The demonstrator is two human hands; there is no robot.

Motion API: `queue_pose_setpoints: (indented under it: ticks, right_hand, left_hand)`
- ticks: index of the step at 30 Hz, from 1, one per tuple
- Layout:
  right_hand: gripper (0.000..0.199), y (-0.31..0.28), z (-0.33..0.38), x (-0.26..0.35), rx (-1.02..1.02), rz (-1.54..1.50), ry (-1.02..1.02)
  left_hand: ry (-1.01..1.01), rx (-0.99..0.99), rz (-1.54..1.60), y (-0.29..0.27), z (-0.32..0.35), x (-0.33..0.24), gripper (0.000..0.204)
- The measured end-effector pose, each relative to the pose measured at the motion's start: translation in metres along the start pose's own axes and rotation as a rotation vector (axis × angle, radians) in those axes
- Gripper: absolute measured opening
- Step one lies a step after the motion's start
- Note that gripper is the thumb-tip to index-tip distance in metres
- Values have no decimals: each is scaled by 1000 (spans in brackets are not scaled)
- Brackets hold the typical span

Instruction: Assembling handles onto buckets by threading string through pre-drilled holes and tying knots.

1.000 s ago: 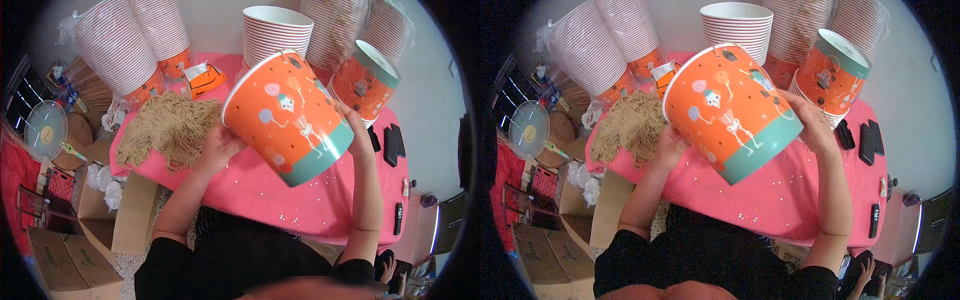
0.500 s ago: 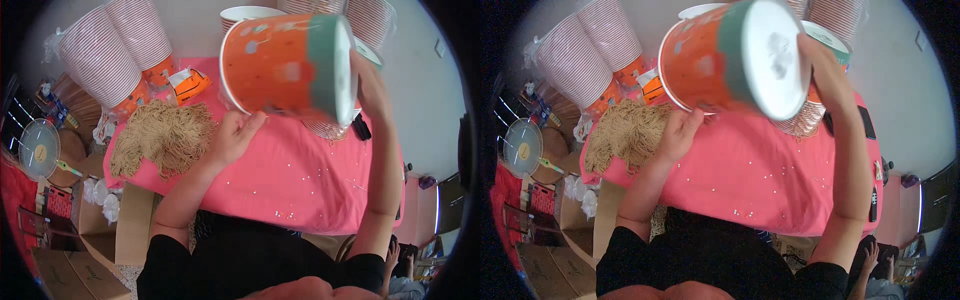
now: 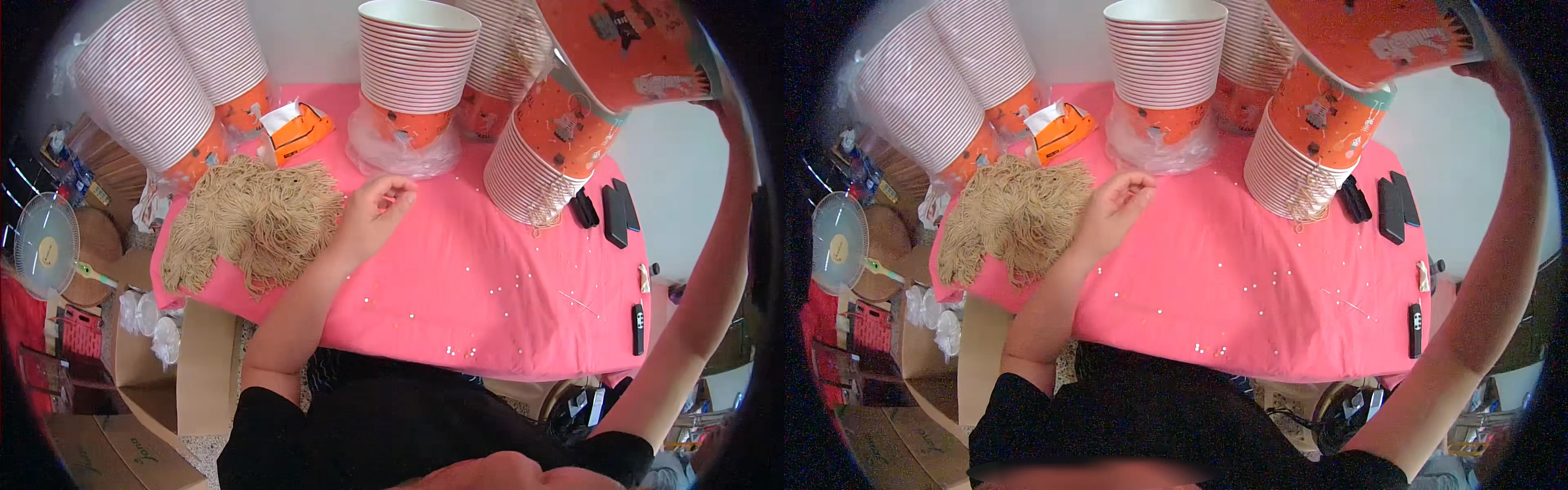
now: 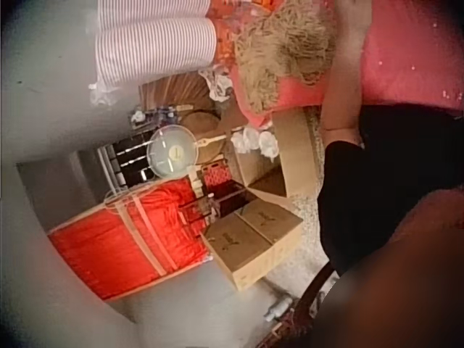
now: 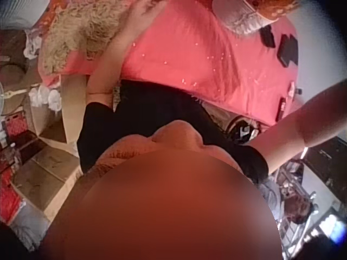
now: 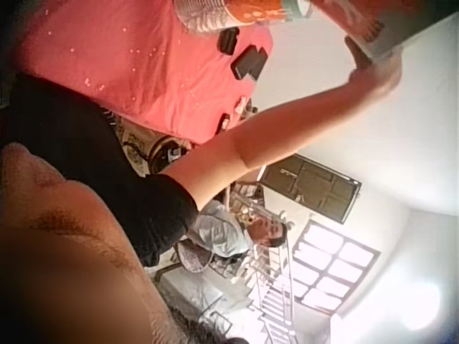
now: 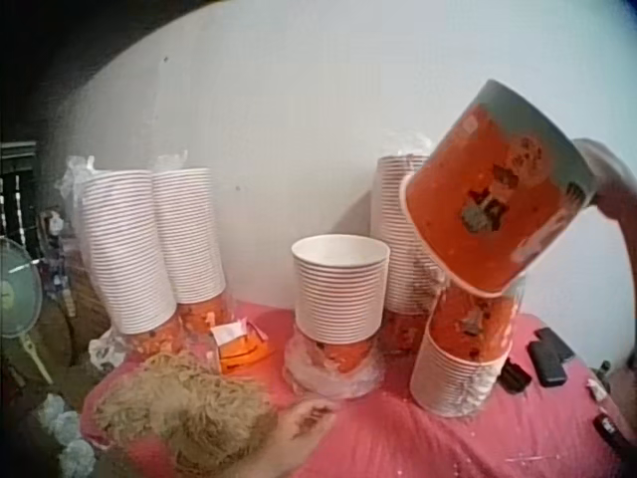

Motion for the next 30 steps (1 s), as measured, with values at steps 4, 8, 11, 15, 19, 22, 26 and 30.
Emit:
queue_pose_setpoints:
  ticks: [4, 8, 11, 15, 19, 22, 26, 30]
  right_hand:
    - [52, -57, 7, -33, -109, 367, 262]
    - [45, -47, -12, -87, -17, 447, 637]
    - [42, -22, -17, -103, 59, 382, 722]
    - [38, -7, -10, -124, 163, 295, 859]
    - [35, 15, 2, -139, 251, 175, 892]
    - [30, 22, 6, -143, 244, 296, 946]
    - [27, 33, 11, -155, 230, 310, 919]
    - [28, 43, 16, -156, 228, 393, 889]
  left_hand:
    - [70, 65, -97, 10, -4, -13, 15]
    - [131, 103, -217, 10, -3, -22, 15]
    - [128, 113, -249, 9, -2, -22, 15]
    - [143, 141, -256, 13, 0, -25, 15]
    - [156, 141, -275, 14, 1, -29, 16]
    - [162, 157, -289, 16, 1, -29, 16]
    - [154, 164, -297, 17, 2, -31, 15]
    - [144, 170, -303, 18, 0, -32, 15]
Point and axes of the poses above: each hand's wrist, its own z-axis away from the middle knuckle, its own y-axis out of the palm, x = y × z, the point moved 8 cm from there along -z, towards the middle knuckle, and after that the axes turned 12 degrees about x, right-handed, at the moved point
